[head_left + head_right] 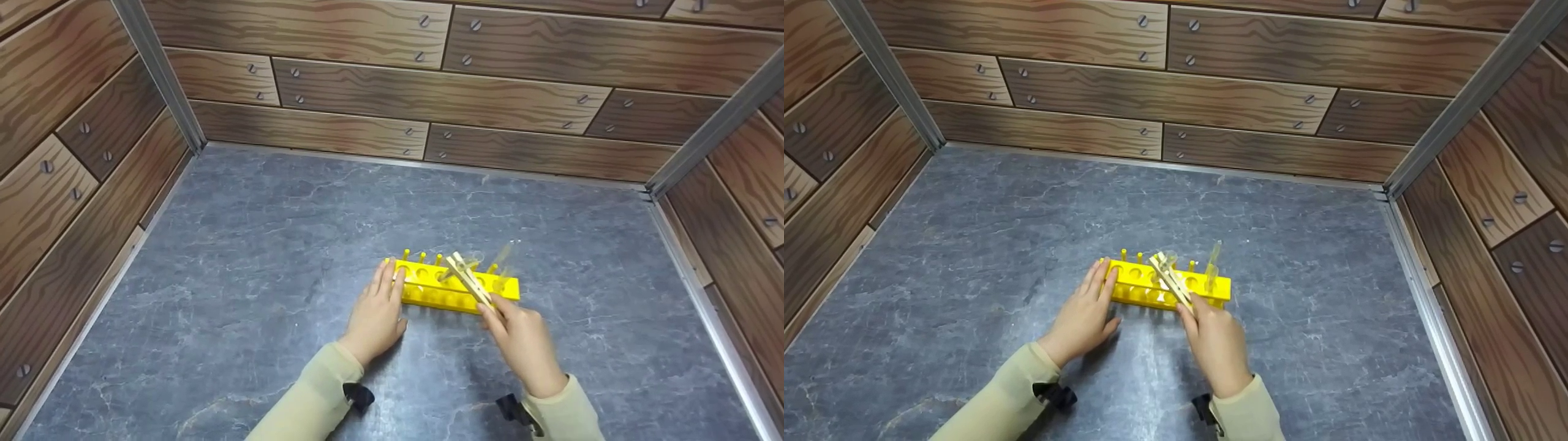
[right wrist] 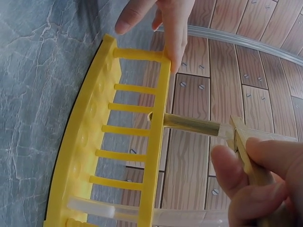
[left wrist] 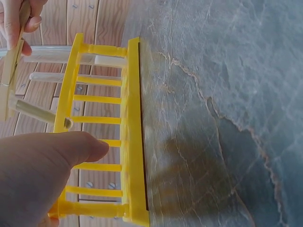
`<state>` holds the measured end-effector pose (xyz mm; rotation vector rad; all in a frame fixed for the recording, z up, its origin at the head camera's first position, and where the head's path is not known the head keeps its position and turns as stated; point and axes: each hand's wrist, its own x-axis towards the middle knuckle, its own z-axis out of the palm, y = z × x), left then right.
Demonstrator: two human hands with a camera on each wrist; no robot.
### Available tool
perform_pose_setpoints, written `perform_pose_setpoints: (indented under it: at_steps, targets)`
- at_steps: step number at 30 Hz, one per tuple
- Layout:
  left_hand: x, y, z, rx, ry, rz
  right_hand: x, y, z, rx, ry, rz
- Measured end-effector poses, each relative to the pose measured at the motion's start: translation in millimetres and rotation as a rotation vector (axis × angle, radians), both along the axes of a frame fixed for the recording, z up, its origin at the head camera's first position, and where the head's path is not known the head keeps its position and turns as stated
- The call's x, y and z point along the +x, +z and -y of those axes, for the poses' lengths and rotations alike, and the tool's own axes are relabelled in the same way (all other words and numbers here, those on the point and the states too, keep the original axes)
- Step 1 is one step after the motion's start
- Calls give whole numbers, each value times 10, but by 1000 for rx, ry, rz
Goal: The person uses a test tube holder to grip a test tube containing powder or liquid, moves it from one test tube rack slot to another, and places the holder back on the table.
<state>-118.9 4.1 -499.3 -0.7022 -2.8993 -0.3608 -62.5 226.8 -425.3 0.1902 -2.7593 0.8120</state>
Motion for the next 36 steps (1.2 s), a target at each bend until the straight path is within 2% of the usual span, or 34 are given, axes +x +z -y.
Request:
perform_pose_setpoints:
  at_steps: [8, 14, 22, 30, 36]
  targets:
    - [-11, -3, 6, -12, 5, -8, -6, 47, 14, -51, 21, -66]
    - [-21, 0, 5, -5, 3, -2, -14, 37, 33, -41, 43, -100]
    - [-13, -3, 6, 10, 1, 0, -31, 9, 74, -35, 53, -106]
    - [-3, -10, 3, 4, 0, -5, -51, -21, 104, -39, 42, -68]
    - [-2, -10, -1, 17, 1, 14, -70, -46, 116, -32, 64, -94]
